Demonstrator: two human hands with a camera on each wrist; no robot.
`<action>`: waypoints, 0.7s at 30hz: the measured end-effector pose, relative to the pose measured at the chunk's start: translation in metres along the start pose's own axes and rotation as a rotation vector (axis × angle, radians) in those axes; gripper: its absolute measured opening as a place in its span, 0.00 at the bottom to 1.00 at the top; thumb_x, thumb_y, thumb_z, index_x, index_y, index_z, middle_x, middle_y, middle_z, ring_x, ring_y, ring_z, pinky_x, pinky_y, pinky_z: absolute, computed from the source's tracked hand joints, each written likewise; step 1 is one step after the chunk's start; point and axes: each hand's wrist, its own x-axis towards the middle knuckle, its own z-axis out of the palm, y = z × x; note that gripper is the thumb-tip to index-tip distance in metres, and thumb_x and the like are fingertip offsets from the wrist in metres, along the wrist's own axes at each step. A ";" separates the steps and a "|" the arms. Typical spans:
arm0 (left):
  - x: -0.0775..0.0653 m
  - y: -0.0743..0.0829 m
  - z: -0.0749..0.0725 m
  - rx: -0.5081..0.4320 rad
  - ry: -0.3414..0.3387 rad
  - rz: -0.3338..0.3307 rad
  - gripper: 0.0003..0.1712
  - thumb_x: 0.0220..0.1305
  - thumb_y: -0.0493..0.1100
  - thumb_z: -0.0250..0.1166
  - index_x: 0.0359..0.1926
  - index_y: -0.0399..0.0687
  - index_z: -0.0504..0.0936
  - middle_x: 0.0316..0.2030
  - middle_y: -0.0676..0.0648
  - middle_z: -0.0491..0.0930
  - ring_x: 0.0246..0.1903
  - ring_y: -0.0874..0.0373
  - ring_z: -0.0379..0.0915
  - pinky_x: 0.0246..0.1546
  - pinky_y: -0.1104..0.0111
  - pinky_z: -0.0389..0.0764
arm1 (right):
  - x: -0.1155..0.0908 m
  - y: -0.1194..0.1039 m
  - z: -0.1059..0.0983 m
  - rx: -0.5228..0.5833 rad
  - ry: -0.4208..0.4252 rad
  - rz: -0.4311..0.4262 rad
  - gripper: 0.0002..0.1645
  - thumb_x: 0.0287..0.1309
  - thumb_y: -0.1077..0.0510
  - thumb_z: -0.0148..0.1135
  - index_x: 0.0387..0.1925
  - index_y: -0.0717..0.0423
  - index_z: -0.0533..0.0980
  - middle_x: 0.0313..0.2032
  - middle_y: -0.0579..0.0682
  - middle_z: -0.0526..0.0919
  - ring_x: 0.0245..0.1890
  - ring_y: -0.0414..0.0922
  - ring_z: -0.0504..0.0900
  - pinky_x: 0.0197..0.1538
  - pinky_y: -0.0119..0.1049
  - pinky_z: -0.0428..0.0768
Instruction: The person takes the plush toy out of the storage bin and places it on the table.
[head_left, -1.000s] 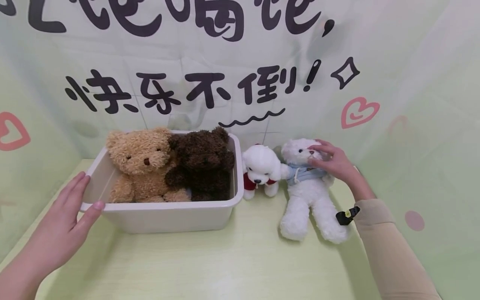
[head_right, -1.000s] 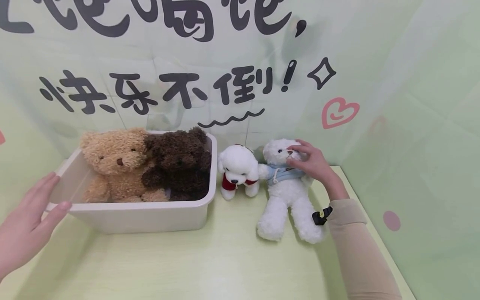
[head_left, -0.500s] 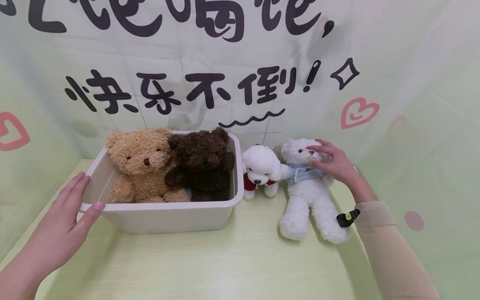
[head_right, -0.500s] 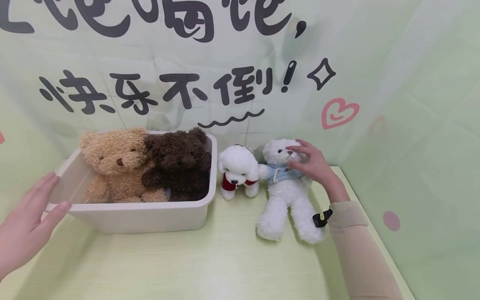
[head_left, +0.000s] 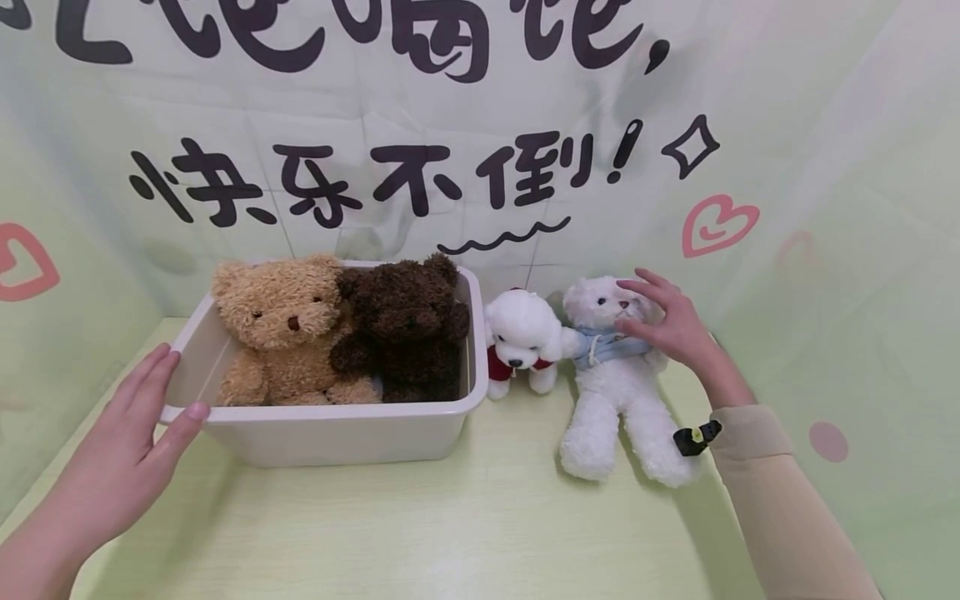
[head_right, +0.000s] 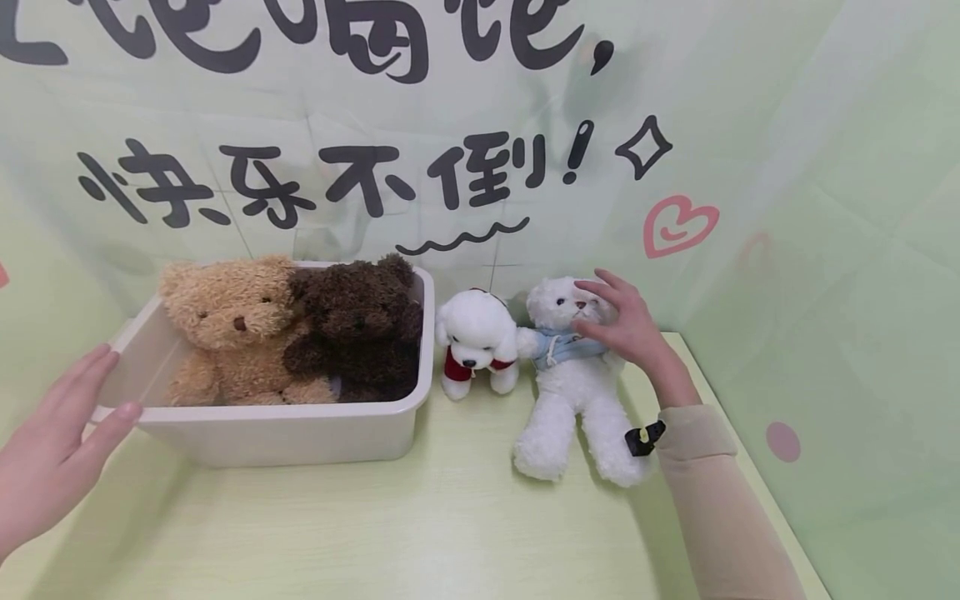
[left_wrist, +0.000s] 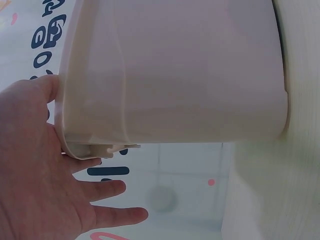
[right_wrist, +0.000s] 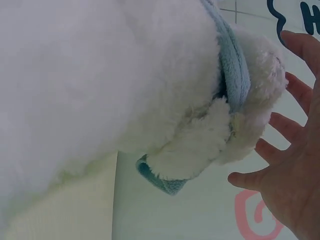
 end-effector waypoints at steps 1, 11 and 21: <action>0.000 0.000 0.000 -0.001 -0.001 -0.001 0.39 0.80 0.41 0.52 0.80 0.31 0.44 0.79 0.29 0.41 0.71 0.20 0.43 0.65 0.27 0.43 | 0.000 -0.002 0.000 -0.003 0.005 -0.010 0.36 0.59 0.57 0.73 0.68 0.58 0.75 0.76 0.63 0.59 0.76 0.67 0.52 0.69 0.72 0.54; 0.000 0.000 0.000 -0.003 0.000 -0.001 0.39 0.80 0.41 0.52 0.80 0.31 0.44 0.79 0.29 0.41 0.71 0.20 0.44 0.65 0.26 0.44 | 0.009 -0.028 -0.001 -0.060 0.026 -0.142 0.36 0.55 0.58 0.76 0.66 0.59 0.76 0.73 0.65 0.63 0.74 0.68 0.57 0.68 0.70 0.59; 0.000 0.000 0.000 -0.006 -0.001 0.002 0.40 0.80 0.41 0.53 0.80 0.32 0.44 0.79 0.30 0.41 0.70 0.19 0.45 0.64 0.26 0.44 | 0.015 -0.078 0.000 -0.038 0.071 -0.313 0.37 0.50 0.60 0.77 0.64 0.58 0.78 0.72 0.62 0.67 0.73 0.63 0.61 0.67 0.67 0.63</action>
